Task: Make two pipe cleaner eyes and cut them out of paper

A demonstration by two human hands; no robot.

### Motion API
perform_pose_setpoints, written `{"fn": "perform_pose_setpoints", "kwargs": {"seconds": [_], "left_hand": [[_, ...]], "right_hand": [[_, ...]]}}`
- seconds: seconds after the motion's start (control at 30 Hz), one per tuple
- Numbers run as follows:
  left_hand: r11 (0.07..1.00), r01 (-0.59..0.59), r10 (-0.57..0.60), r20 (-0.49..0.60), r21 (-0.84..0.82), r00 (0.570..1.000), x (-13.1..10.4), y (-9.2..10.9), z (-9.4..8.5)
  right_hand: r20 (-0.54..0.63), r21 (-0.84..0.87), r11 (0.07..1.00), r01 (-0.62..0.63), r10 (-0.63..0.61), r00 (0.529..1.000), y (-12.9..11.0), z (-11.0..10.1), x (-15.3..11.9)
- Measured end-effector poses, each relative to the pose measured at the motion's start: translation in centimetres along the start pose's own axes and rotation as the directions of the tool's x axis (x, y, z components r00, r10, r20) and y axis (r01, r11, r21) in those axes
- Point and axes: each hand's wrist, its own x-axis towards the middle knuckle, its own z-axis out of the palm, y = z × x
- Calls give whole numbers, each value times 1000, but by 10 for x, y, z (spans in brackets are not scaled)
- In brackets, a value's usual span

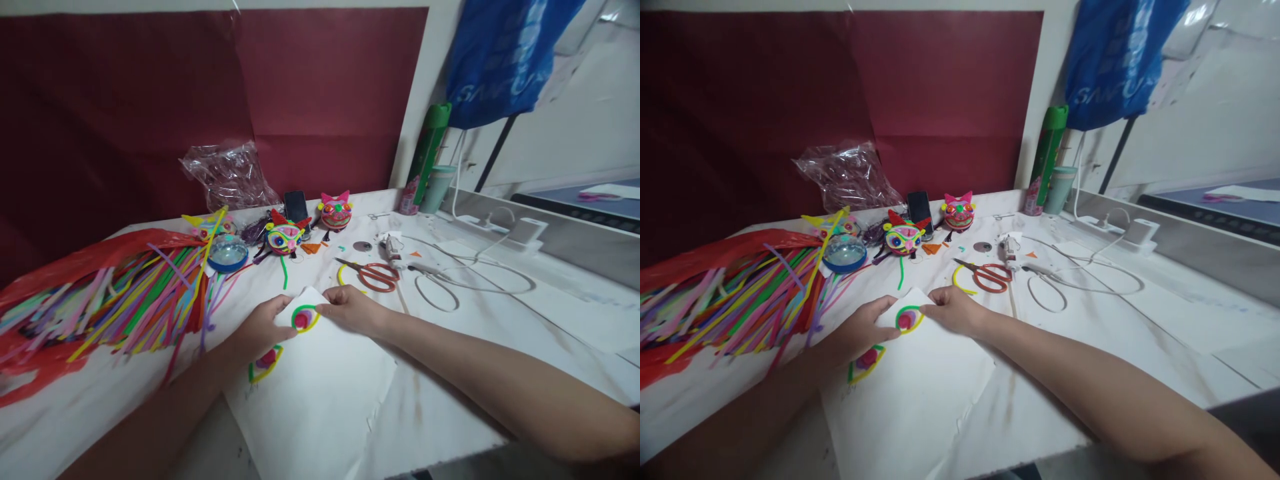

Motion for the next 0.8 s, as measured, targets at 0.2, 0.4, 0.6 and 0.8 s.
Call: {"fn": "perform_pose_setpoints", "kwargs": {"seconds": [0.2, 0.4, 0.6, 0.8], "left_hand": [[999, -18, 16, 71, 33, 997, 0, -2, 0], [999, -12, 9, 62, 42, 998, -1, 1, -1], [995, -67, 65, 23, 76, 998, -3, 5, -2], [997, -55, 51, 62, 60, 997, 1, -6, -2]], "right_hand": [[5, -28, 1000, 0, 0, 1000, 2, 0, 0], [16, 20, 999, -31, 31, 999, 2, 1, 0], [6, 121, 982, -148, 148, 989, -4, 0, -2], [56, 142, 985, -93, 86, 995, 0, -1, 0]]}}
